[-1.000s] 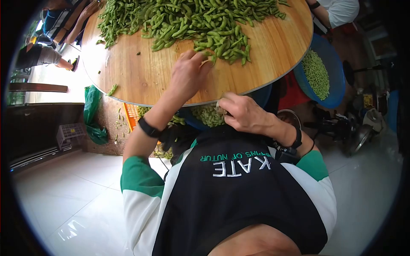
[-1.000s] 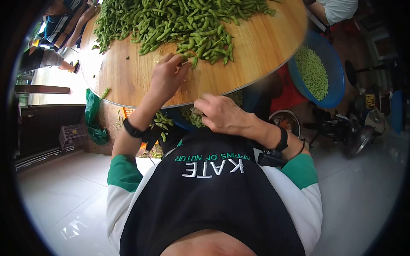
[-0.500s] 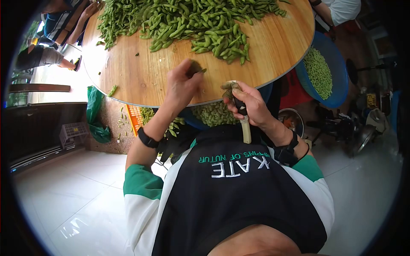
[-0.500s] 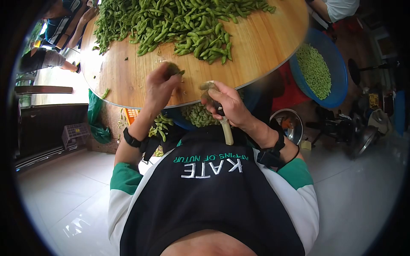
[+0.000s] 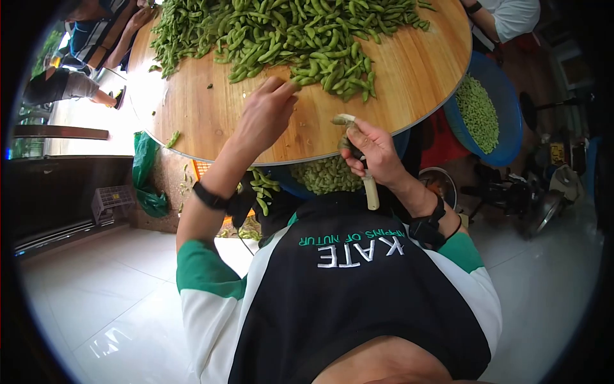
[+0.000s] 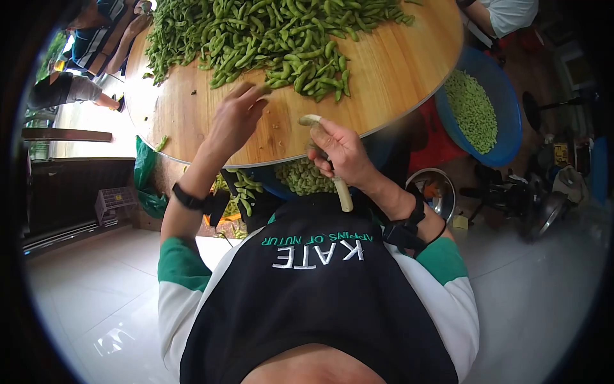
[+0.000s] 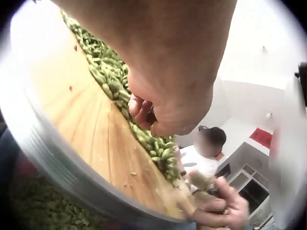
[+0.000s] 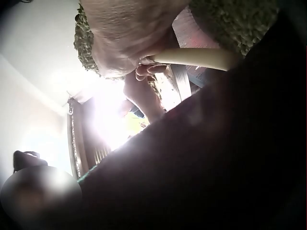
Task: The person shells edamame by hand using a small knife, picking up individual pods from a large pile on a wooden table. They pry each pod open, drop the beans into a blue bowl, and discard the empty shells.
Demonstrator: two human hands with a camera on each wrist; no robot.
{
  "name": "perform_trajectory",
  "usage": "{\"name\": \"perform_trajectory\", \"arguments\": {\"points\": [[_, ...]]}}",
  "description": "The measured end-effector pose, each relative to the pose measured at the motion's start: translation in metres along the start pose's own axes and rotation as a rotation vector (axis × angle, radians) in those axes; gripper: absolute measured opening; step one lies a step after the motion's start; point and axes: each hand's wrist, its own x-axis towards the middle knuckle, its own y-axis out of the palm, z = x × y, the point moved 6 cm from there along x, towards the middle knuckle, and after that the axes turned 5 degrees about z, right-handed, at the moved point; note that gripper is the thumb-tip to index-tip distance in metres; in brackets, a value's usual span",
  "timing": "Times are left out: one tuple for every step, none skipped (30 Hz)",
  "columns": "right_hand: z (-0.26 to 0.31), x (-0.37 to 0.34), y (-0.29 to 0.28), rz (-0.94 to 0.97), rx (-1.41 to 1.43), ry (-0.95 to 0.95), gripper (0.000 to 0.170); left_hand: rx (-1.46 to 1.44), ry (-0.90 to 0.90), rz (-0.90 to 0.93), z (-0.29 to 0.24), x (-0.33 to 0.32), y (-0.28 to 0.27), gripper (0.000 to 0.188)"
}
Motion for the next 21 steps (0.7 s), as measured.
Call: {"name": "perform_trajectory", "arguments": {"points": [[-0.001, 0.0, -0.001, 0.0, -0.029, -0.003, 0.034, 0.054, 0.036, -0.047, 0.003, 0.012, 0.011, 0.018], [-0.001, 0.0, -0.003, 0.003, -0.055, -0.007, 0.034, 0.051, 0.035, -0.053, 0.009, 0.019, 0.019, 0.018], [-0.002, 0.0, -0.005, -0.012, -0.041, 0.009, 0.036, 0.065, 0.042, -0.033, 0.013, 0.025, 0.025, 0.02], [-0.001, 0.0, -0.006, -0.014, -0.04, 0.009, 0.036, 0.079, 0.05, -0.01, 0.016, 0.027, 0.031, 0.021], [-0.001, 0.0, -0.007, -0.015, 0.011, 0.014, 0.037, 0.106, 0.068, -0.02, 0.018, 0.027, 0.033, 0.025], [-0.002, -0.001, -0.008, -0.017, 0.063, 0.021, 0.038, 0.103, 0.07, -0.015, 0.017, 0.026, 0.033, 0.025], [-0.002, -0.001, -0.008, -0.021, 0.067, 0.021, 0.038, 0.182, 0.136, -0.066, 0.012, 0.022, 0.028, 0.022], [-0.002, 0.001, -0.007, -0.01, 0.056, 0.01, 0.041, 0.261, 0.202, -0.116, 0.004, 0.018, 0.024, 0.02], [0.0, 0.003, -0.005, 0.001, 0.045, -0.002, 0.044, 0.261, 0.207, -0.111, -0.002, 0.013, 0.02, 0.02], [0.001, 0.006, -0.004, -0.003, 0.051, -0.006, 0.044, -0.075, -0.055, -0.014, 0.007, 0.007, 0.019, 0.014], [0.003, 0.007, -0.001, -0.003, 0.041, -0.016, 0.045, -0.411, -0.322, 0.087, 0.015, -0.004, 0.024, 0.009], [0.003, 0.008, 0.002, -0.002, 0.029, -0.023, 0.046, -0.414, -0.325, 0.094, 0.005, -0.008, 0.02, 0.009], [0.003, 0.01, 0.004, -0.005, 0.031, -0.019, 0.046, -0.76, -0.425, 0.112, -0.002, -0.013, 0.024, 0.008], [0.004, 0.012, 0.007, 0.015, 0.061, -0.035, 0.043, -1.108, -0.52, 0.127, -0.007, -0.019, 0.03, 0.009], [0.005, 0.013, 0.009, 0.035, 0.089, -0.052, 0.04, -1.23, -0.479, 0.166, -0.012, -0.023, 0.035, 0.013], [0.005, 0.013, 0.01, 0.033, 0.089, -0.049, 0.04, -1.234, -0.481, 0.167, -0.015, -0.026, 0.037, 0.013], [0.003, 0.012, 0.013, 0.061, 0.128, -0.033, 0.04, -1.254, -0.485, 0.176, -0.021, -0.028, 0.04, 0.013], [0.001, 0.012, 0.016, 0.091, 0.167, -0.018, 0.04, -1.272, -0.489, 0.184, -0.024, -0.03, 0.042, 0.013], [0.001, 0.012, 0.016, 0.092, 0.167, -0.016, 0.04, -1.271, -0.477, 0.192, -0.024, -0.032, 0.045, 0.014], [0.0, 0.011, 0.017, 0.1, 0.17, -0.022, 0.041, -1.273, -0.479, 0.192, -0.023, -0.033, 0.046, 0.014], [-0.001, 0.009, 0.017, 0.105, 0.173, -0.027, 0.042, -1.276, -0.482, 0.176, -0.023, -0.035, 0.047, 0.015]]}}
